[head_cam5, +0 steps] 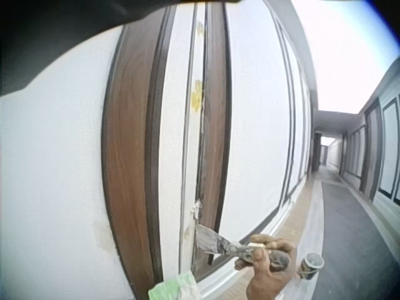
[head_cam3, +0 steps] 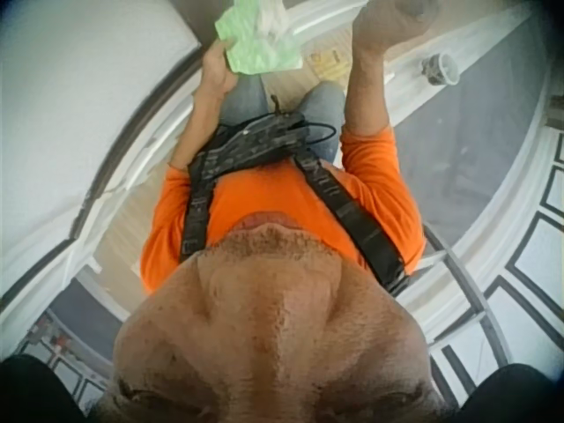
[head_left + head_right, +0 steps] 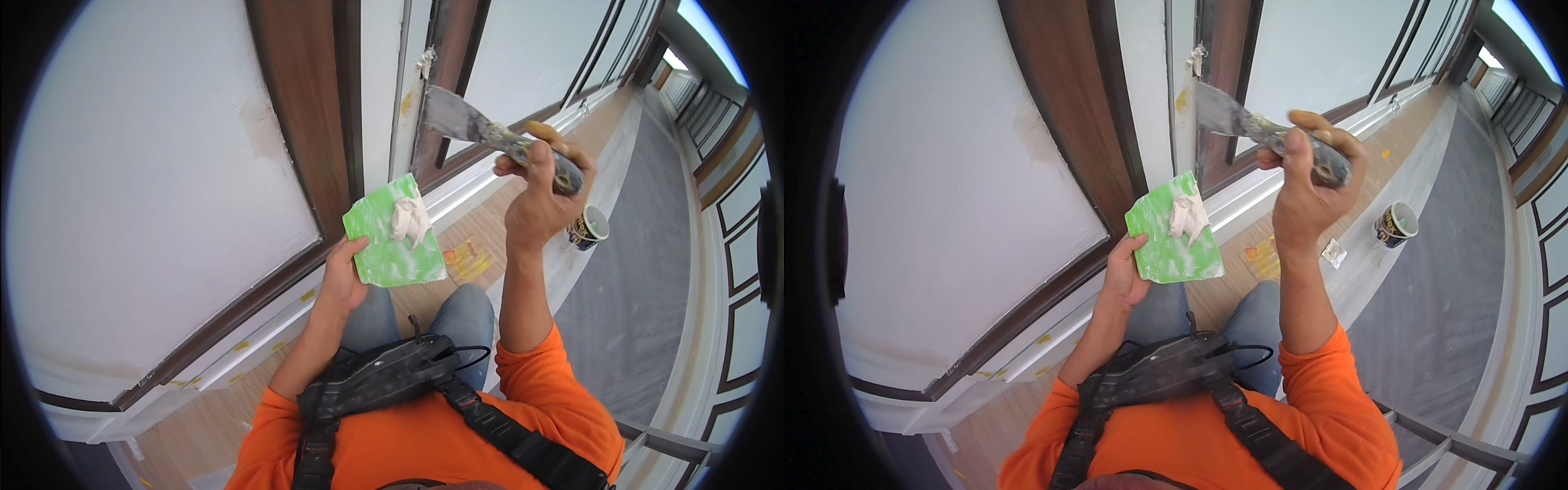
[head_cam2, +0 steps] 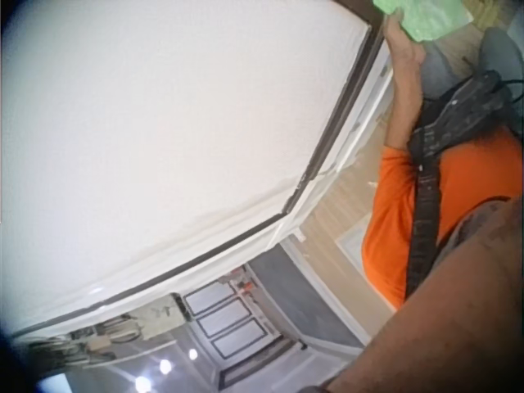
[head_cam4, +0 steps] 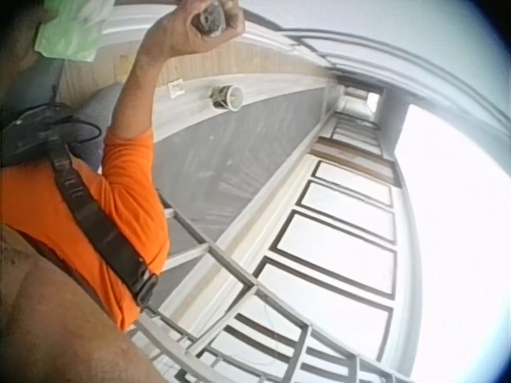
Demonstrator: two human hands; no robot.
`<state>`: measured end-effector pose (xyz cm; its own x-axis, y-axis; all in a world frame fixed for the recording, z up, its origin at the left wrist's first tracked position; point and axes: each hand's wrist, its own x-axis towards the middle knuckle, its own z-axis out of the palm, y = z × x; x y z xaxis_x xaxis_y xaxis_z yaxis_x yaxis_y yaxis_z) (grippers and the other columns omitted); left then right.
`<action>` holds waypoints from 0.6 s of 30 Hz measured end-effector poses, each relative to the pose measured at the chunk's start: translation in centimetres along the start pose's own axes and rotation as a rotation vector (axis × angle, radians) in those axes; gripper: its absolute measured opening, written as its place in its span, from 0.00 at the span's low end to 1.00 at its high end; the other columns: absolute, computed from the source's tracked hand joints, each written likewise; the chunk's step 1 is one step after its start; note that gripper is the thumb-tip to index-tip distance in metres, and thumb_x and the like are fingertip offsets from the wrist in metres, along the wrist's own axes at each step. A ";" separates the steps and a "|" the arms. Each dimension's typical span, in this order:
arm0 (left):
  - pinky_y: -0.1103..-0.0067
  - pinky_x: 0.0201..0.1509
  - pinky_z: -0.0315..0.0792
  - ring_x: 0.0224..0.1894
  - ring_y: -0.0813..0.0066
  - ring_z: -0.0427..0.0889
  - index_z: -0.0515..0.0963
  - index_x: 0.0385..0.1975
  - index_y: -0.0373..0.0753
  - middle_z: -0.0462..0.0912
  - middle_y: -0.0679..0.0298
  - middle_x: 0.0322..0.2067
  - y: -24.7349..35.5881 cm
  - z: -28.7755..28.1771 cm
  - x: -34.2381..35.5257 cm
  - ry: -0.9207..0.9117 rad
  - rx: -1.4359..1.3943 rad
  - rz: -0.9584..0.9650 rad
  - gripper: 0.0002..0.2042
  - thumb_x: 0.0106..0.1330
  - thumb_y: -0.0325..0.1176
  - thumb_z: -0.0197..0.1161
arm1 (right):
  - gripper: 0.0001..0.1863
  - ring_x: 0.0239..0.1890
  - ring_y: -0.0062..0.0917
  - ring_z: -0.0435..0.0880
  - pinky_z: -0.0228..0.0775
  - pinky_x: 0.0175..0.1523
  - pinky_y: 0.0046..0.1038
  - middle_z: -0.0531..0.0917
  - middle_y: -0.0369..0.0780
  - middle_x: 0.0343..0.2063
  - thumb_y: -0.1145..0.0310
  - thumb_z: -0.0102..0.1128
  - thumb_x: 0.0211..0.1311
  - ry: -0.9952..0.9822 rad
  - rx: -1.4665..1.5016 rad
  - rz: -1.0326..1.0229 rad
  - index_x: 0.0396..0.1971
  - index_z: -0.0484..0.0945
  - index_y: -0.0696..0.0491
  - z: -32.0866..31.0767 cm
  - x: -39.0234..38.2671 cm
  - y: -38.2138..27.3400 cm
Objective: The person applies white caulk along the vertical seam of a window frame using a putty knife. They repeatedly scoop caulk from a small container onto a green plastic sheet, then spread it into the seam with smooth strokes.
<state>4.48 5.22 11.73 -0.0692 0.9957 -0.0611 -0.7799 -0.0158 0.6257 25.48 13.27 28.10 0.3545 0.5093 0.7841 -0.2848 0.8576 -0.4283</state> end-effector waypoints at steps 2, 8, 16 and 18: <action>0.66 0.66 0.71 0.59 0.62 0.79 0.70 0.62 0.32 0.79 0.55 0.56 0.1 -0.3 0.1 -0.004 0.006 -0.021 0.22 0.69 0.30 0.55 | 0.16 0.27 0.29 0.88 0.87 0.30 0.28 0.85 0.52 0.39 0.75 0.63 0.68 -0.016 0.059 0.112 0.48 0.65 0.59 0.4 0.5 0.7; 0.65 0.65 0.72 0.58 0.62 0.79 0.70 0.62 0.32 0.79 0.55 0.56 0.1 0.1 0.0 0.055 0.019 -0.015 0.21 0.69 0.30 0.54 | 0.13 0.32 0.28 0.88 0.85 0.35 0.26 0.84 0.50 0.42 0.78 0.65 0.66 0.072 -0.043 -0.049 0.44 0.71 0.59 0.8 1.6 2.8; 0.66 0.64 0.73 0.58 0.62 0.80 0.70 0.62 0.33 0.79 0.56 0.56 0.1 0.0 -0.2 0.053 0.024 -0.032 0.21 0.69 0.30 0.54 | 0.16 0.40 0.29 0.79 0.74 0.47 0.30 0.80 0.42 0.37 0.78 0.75 0.54 -0.040 -0.424 -0.338 0.41 0.78 0.56 3.7 1.4 2.6; 0.66 0.64 0.73 0.58 0.62 0.80 0.70 0.62 0.33 0.79 0.56 0.57 0.0 0.0 -0.2 0.050 0.019 -0.024 0.21 0.69 0.30 0.55 | 0.15 0.42 0.30 0.81 0.74 0.48 0.30 0.82 0.43 0.39 0.80 0.73 0.54 -0.070 -0.415 -0.328 0.40 0.78 0.56 3.6 1.2 1.9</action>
<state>4.48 5.02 11.73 -0.0817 0.9900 -0.1151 -0.7695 0.0108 0.6386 22.10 15.27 29.83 0.3013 0.2159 0.9288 0.2122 0.9344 -0.2861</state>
